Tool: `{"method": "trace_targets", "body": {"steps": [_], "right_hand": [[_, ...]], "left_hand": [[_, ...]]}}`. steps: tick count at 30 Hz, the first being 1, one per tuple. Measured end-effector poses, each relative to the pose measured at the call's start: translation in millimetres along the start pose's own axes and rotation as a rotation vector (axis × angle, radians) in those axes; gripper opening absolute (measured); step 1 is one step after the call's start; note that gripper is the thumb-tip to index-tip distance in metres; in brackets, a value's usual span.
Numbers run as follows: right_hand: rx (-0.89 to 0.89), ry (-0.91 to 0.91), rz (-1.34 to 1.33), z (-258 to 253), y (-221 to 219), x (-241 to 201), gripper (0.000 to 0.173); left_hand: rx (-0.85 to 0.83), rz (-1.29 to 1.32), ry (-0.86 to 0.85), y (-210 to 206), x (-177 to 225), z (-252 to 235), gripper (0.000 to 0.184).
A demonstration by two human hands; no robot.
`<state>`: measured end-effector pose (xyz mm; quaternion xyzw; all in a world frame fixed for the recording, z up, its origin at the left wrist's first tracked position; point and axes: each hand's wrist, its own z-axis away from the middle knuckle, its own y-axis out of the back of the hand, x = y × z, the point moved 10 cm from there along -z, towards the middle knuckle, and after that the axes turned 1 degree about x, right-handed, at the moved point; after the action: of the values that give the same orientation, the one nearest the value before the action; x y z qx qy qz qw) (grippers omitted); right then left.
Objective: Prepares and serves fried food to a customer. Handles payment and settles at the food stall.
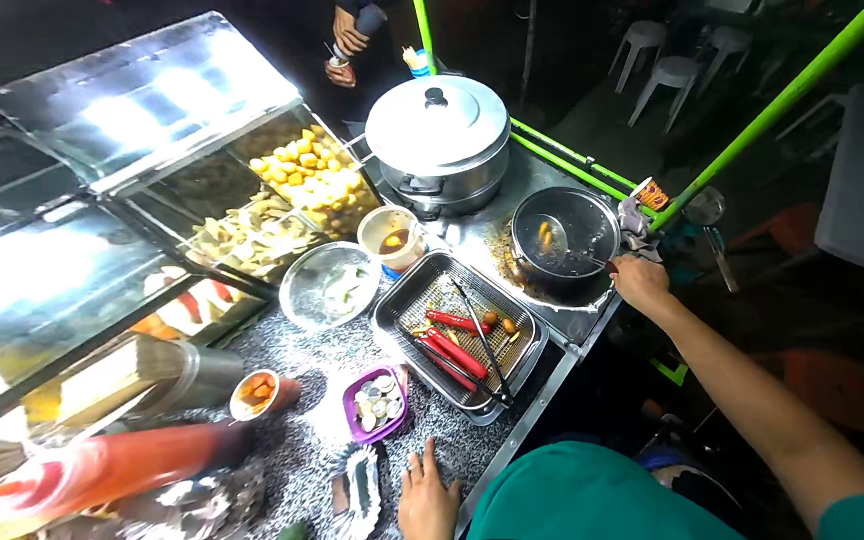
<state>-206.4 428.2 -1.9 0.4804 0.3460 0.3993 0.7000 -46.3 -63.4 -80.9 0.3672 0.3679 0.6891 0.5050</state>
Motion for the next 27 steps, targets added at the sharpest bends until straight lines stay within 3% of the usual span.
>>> {"method": "trace_targets", "body": {"steps": [4,7,14,20,23,27], "right_hand": [[0.203,0.147,0.088,5,23,11,0.028],[0.273,0.108,0.105,0,38,28,0.024],[0.058,-0.135,0.096,11,57,40,0.021],[-0.136,-0.021,-0.115,-22,-4,35,0.036],[-0.198,-0.047,-0.301,-34,-35,33,0.041],[-0.15,-0.096,-0.384,-29,-40,31,0.042]], "left_hand": [[-0.011,-0.009,0.011,-2,-1,0,0.087],[-0.009,-0.009,0.004,-2,-1,1,0.088],[-0.006,-0.001,0.001,0,-1,2,0.085],[-0.011,-0.01,0.012,1,-1,2,0.087],[-0.018,-0.008,0.02,-1,-2,2,0.087],[0.006,0.015,0.012,1,-3,5,0.085]]}}
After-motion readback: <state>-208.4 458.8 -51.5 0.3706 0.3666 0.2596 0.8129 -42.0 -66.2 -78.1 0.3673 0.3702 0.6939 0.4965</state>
